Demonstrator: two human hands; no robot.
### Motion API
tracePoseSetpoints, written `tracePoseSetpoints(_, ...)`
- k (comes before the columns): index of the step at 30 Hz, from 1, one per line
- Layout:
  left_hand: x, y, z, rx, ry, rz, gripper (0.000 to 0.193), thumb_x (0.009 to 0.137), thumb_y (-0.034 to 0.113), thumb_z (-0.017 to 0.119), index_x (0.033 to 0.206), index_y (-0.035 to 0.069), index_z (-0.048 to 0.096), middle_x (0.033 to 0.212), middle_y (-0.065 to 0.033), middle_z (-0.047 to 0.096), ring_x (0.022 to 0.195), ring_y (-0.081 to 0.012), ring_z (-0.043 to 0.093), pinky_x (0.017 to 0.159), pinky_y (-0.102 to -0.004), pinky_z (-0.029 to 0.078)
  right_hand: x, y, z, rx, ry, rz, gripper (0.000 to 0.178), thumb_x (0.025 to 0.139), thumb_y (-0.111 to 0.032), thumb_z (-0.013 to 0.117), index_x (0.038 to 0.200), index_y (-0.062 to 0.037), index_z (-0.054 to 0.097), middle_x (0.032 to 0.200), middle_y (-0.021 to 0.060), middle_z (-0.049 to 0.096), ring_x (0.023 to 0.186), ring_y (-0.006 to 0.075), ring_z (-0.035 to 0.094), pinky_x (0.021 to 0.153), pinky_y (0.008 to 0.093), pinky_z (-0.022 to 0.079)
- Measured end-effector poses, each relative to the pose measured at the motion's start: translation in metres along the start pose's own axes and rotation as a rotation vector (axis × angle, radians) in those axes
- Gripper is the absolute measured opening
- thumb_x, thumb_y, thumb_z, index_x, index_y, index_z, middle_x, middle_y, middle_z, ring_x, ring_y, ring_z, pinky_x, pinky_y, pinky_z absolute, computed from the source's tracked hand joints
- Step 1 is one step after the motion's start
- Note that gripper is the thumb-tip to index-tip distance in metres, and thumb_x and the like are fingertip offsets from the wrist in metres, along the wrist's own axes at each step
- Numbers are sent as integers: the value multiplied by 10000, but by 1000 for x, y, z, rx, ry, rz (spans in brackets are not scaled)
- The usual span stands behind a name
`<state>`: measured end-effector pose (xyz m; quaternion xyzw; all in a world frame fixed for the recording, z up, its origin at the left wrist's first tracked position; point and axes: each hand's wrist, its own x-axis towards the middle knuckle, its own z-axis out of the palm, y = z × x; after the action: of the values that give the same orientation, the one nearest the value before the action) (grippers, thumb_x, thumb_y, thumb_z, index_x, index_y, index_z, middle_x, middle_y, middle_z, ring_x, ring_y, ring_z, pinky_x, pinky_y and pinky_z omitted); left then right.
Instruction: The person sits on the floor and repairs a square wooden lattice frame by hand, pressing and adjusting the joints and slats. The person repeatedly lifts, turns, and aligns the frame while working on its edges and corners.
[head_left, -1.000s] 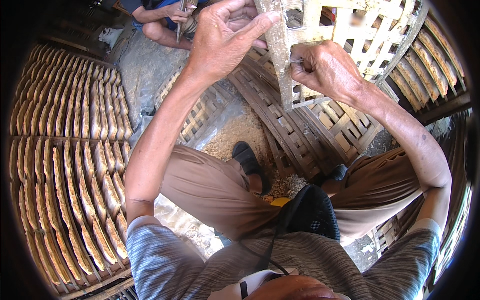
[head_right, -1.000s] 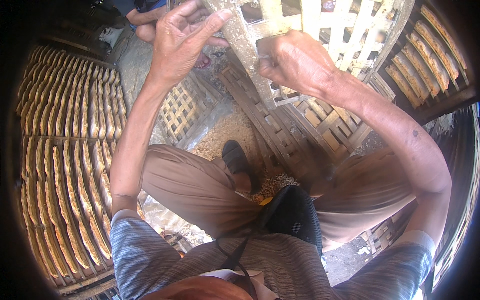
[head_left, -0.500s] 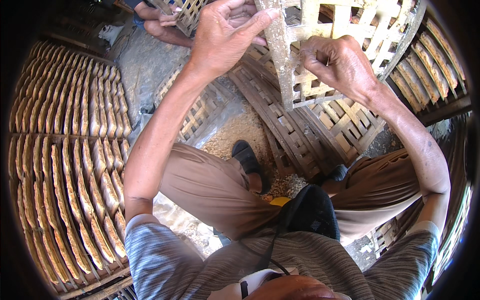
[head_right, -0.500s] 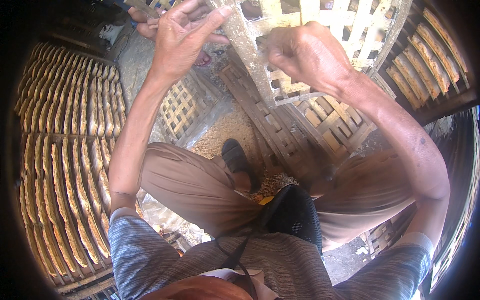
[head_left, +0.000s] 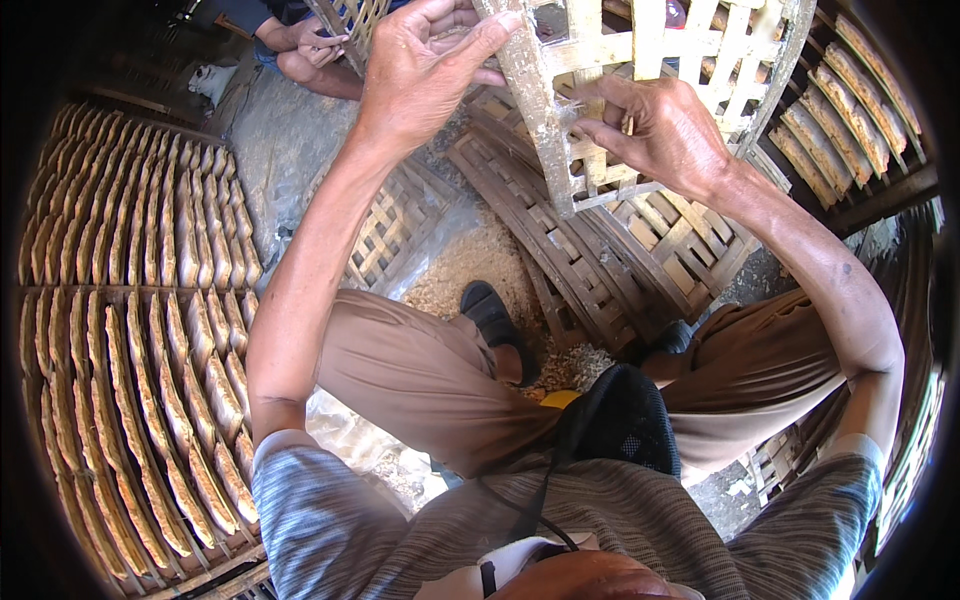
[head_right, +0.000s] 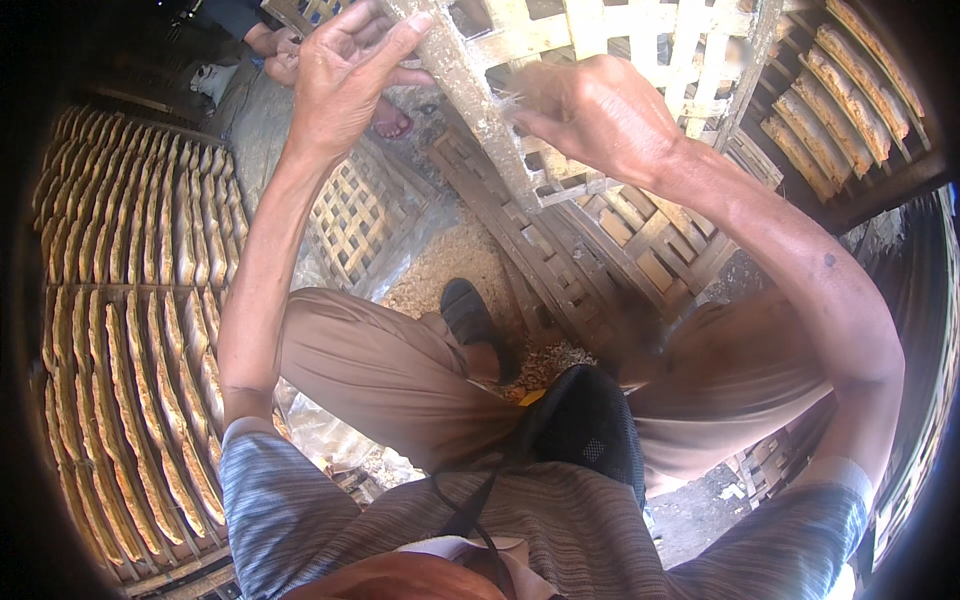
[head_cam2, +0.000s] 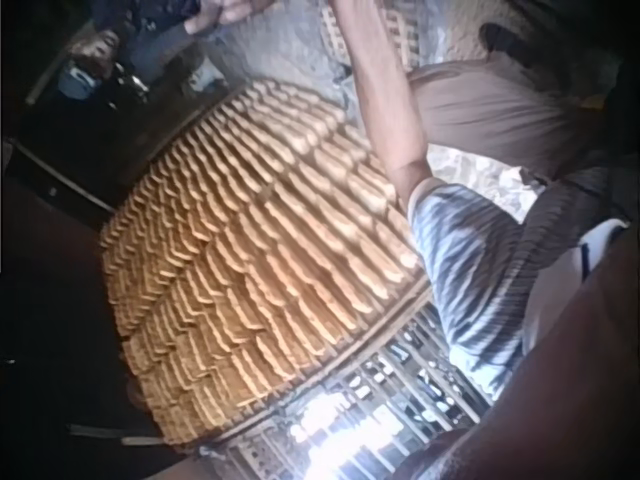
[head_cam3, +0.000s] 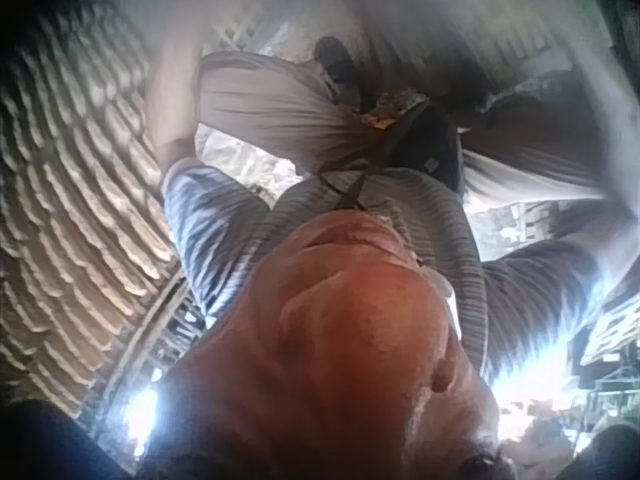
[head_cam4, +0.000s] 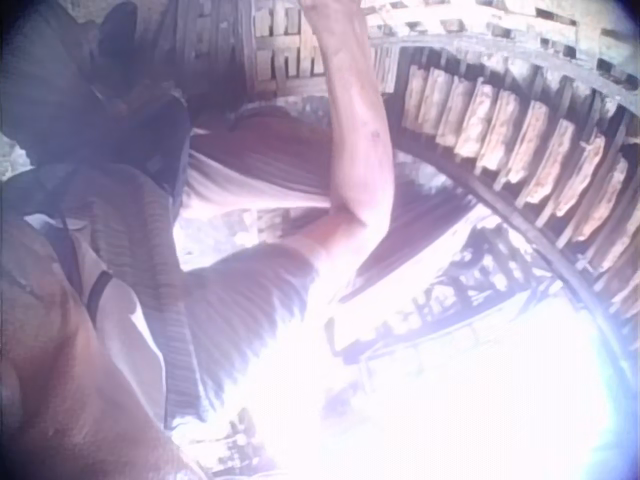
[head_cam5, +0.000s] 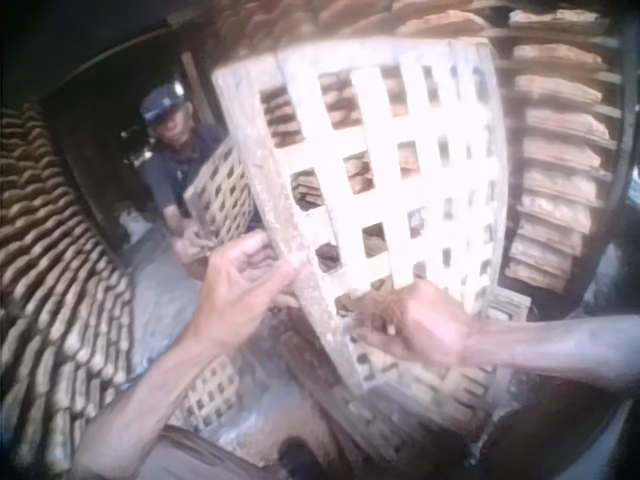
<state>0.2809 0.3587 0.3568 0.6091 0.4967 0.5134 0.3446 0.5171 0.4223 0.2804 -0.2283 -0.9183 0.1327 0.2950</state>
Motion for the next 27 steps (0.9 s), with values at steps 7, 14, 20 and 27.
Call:
tracePoseSetpoints(7,-2,-2,-2,-4,-31,22,319,1017,52,654,1293,-98,601,1163,-185,736,965,-209,751,755,-298,675,13,-1,8,105,-207,75,285,990,-208,701,1183,3,696,648,162,699,535,269,695,516,397,578)
tracePoseSetpoints(14,-4,4,2,10,-38,14,329,1007,49,672,1287,-113,607,1158,-202,735,1013,-225,747,774,-308,675,19,-8,-1,359,-257,217,233,1050,-194,644,1037,11,753,682,88,720,509,152,681,455,299,562)
tracePoseSetpoints(20,-1,-15,-3,39,-105,79,309,1018,101,685,1275,-63,638,1160,-154,742,1026,-188,736,848,-312,643,17,-21,4,455,-16,255,245,1023,-171,656,853,-28,759,671,71,727,551,169,713,496,312,568)
tracePoseSetpoints(27,-7,-28,15,172,-124,116,243,952,115,777,1150,-24,747,1027,-107,786,916,-129,747,741,-282,613,19,-11,-2,115,130,-43,230,1003,-170,650,823,-54,732,525,54,622,434,142,602,428,333,519)
